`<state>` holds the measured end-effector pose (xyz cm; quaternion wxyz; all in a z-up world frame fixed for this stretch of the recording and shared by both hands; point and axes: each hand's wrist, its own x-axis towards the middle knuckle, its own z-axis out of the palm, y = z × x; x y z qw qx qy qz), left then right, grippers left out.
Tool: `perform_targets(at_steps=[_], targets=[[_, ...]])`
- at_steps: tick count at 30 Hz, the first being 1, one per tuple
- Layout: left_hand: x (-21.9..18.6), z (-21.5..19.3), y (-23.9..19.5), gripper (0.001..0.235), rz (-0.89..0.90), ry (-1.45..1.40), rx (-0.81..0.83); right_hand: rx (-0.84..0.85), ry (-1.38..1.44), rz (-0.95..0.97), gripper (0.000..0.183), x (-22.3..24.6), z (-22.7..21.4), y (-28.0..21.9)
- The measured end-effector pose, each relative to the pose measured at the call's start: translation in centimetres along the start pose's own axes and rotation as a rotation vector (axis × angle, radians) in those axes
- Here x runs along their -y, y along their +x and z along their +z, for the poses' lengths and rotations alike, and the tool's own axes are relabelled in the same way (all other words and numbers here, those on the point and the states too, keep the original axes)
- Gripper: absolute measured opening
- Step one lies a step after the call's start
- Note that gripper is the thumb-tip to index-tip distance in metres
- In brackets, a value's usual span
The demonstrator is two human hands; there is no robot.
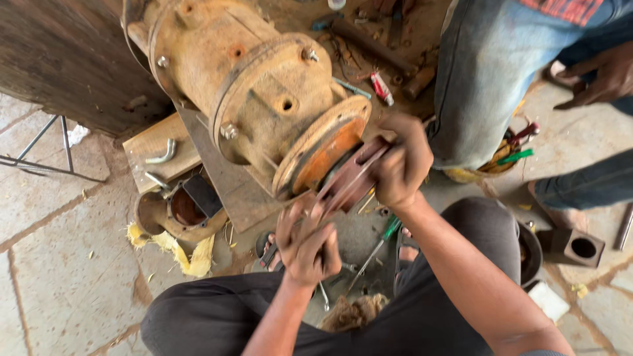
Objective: The person removes an impeller from a large motor housing using a hammer and a screwdriver. They handle the impeller and a circular component, then apply sealant from a tube onto the parts before attempting to reattach them to the motor shaft.
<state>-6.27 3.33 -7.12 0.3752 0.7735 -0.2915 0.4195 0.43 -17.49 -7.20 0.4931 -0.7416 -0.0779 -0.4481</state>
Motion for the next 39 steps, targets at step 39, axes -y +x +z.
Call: perform_targets(at_steps=[39], targets=[[-1.2,6.8,11.8,0.034,0.014,0.114,0.589,-0.068,0.439,0.912,0.039,-5.1,2.8,-7.6]])
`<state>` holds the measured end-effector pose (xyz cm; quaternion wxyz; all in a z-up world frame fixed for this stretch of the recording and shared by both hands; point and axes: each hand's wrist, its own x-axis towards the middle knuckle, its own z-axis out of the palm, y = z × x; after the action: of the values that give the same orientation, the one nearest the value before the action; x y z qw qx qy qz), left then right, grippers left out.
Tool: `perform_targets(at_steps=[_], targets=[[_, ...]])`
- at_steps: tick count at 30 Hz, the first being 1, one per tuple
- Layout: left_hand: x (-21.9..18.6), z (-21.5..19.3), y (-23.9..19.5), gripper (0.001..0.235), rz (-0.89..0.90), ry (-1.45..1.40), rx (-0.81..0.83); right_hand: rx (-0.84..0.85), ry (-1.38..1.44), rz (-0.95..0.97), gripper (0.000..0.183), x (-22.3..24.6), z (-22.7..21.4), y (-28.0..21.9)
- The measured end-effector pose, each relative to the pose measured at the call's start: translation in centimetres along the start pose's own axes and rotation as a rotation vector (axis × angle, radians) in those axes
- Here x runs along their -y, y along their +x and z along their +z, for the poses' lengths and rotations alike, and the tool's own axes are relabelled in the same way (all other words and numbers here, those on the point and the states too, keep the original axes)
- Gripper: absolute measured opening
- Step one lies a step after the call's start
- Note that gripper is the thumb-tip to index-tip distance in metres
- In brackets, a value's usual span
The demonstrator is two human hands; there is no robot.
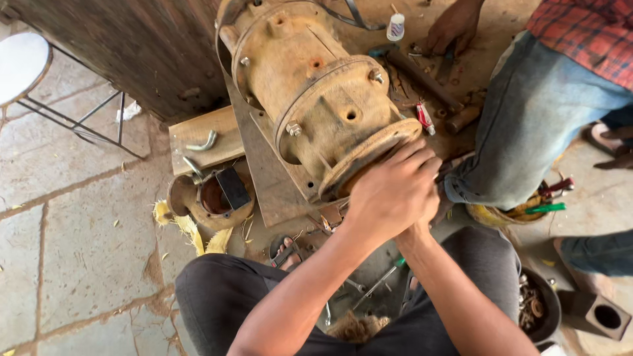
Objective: The person removes an impeller from a large motor housing using a hammer and a screwdriver. They handle the impeller and a circular component, then apply sealant from a tube onto the parts before attempting to reattach them to the motor shaft.
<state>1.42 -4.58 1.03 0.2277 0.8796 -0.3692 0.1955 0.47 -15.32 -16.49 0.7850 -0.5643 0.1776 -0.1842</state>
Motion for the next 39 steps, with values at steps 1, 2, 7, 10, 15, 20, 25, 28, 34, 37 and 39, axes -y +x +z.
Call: perform_targets(at_steps=[1,2,7,10,15,20,25,28,34,37,39], targets=[[0.4,0.0,-2.7,0.033,-0.016,-0.112,-0.133,0.005,0.209,0.000,0.038,0.8,-0.4,0.6],[0.7,0.2,-5.3,0.032,-0.018,-0.222,-0.265,0.006,0.427,-0.006,0.041,2.0,-0.2,1.3],[1.7,4.1,-12.6,0.022,-0.161,-0.138,-0.708,0.285,-0.672,-1.225,0.037,11.6,1.1,1.8],[0.8,1.3,-13.3,0.021,-0.101,-0.177,-0.736,0.169,-0.390,-0.992,0.040,12.0,3.0,-0.4],[-0.5,-2.5,-3.5,0.025,0.070,-0.345,-0.318,0.094,0.528,0.127,0.040,7.2,5.1,-4.0],[-2.1,-2.1,2.6,0.021,-0.170,-0.141,0.163,0.091,0.674,0.400,0.041,6.3,5.2,-4.6],[-1.8,0.0,0.2,0.010,-0.078,-0.055,-0.025,0.047,0.516,0.258,0.042,4.0,4.3,-1.7],[-0.9,2.2,-3.7,0.019,-0.086,-0.178,-0.423,0.032,0.175,-0.239,0.043,5.6,2.9,-0.5],[1.5,3.1,-13.4,0.033,-0.094,-0.129,-0.557,0.252,-0.617,-1.112,0.053,13.9,3.6,-0.5],[1.7,0.9,-13.8,0.032,-0.050,-0.135,-0.541,0.200,-0.661,-1.047,0.060,13.8,2.9,-1.3],[1.0,-1.2,-14.5,0.028,-0.075,-0.114,-0.532,0.182,-0.568,-0.963,0.063,11.8,2.6,-1.2]])
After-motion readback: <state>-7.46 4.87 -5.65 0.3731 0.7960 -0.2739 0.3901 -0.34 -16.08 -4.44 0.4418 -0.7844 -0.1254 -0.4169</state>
